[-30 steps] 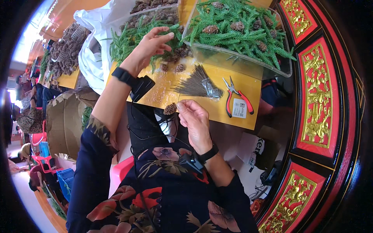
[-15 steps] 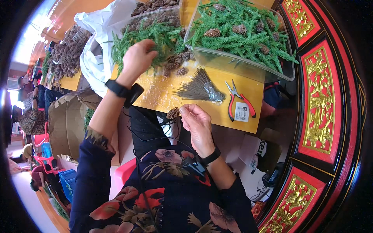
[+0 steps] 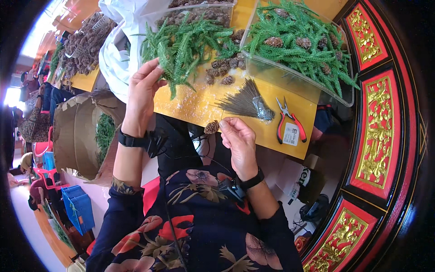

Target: The recorder is trimming and preparing green foliage branches using pliers on a production table.

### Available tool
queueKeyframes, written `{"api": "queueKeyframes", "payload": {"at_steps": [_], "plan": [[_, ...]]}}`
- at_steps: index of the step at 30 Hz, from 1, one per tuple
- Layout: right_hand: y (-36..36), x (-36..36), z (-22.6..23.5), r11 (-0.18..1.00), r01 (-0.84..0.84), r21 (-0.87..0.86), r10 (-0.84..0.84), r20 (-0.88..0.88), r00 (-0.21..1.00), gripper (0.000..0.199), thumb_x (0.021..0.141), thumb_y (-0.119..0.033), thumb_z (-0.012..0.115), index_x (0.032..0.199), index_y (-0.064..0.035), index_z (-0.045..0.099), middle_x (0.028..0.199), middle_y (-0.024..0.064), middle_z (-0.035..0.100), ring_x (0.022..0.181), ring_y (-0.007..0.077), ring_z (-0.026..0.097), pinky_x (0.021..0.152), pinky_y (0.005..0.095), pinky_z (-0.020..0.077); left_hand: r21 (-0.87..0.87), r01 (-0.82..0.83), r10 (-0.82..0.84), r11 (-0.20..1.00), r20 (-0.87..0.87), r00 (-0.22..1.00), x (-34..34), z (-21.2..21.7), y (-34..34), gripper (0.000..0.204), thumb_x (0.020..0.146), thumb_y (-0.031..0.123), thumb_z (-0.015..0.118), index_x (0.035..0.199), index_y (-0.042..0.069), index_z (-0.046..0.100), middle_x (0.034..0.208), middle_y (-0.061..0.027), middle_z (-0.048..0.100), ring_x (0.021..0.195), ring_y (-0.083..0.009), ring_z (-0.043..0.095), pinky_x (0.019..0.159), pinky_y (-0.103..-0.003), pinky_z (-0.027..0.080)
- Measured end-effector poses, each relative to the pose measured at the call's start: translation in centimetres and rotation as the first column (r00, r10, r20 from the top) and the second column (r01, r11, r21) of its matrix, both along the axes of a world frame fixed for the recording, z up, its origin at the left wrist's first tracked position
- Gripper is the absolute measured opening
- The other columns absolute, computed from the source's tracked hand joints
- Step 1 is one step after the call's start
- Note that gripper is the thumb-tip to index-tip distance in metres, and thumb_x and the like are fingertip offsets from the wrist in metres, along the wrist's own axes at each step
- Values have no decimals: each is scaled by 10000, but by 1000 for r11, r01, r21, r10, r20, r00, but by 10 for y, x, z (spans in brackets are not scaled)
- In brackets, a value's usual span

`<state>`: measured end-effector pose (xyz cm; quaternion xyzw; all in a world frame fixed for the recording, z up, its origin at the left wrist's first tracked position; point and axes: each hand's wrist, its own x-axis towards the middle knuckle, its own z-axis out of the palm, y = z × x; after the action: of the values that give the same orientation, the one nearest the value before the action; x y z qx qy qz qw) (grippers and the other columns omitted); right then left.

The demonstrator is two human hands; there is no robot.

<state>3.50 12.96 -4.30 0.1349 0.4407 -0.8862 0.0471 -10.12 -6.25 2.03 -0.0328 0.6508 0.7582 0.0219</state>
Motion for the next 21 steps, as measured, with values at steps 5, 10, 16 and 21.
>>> {"api": "queueKeyframes", "payload": {"at_steps": [5, 10, 16, 21], "plan": [[-3, -4, 9, 999, -2, 52, 3, -19, 1000, 76, 940, -110, 564, 928, -35, 570, 720, -47, 463, 582, 28, 388, 504, 174, 304, -94, -13, 1, 995, -123, 992, 17, -15, -4, 208, 860, 55, 649, 1063, 13, 653, 892, 0, 641, 783, -79, 588, 698, -219, 468], [-10, -10, 26, 978, 8, 209, 18, -121, 992, 78, 931, -94, 572, 940, -18, 591, 737, -39, 508, 598, 28, 410, 523, 175, 323, -503, -151, -29, 851, -332, 943, 35, -4, -2, 183, 854, 64, 666, 1029, 15, 646, 863, -12, 635, 773, -72, 579, 715, -212, 456], [-26, -21, 53, 935, 42, 352, 69, -298, 952, 87, 924, -66, 573, 960, 7, 604, 817, -6, 601, 617, 31, 437, 558, 175, 356, -648, -306, -46, 698, -467, 883, 51, -2, 1, 144, 860, 70, 660, 987, 9, 629, 856, -22, 636, 757, -62, 571, 698, -204, 453], [-30, -27, 56, 952, -12, 306, 104, -287, 952, 86, 928, -65, 566, 957, 8, 602, 910, 38, 656, 616, 29, 446, 561, 173, 370, -573, -153, 7, 805, -250, 968, 57, -1, 2, 157, 858, 48, 655, 1003, 3, 617, 897, -33, 640, 786, -65, 581, 706, -206, 469]]}}
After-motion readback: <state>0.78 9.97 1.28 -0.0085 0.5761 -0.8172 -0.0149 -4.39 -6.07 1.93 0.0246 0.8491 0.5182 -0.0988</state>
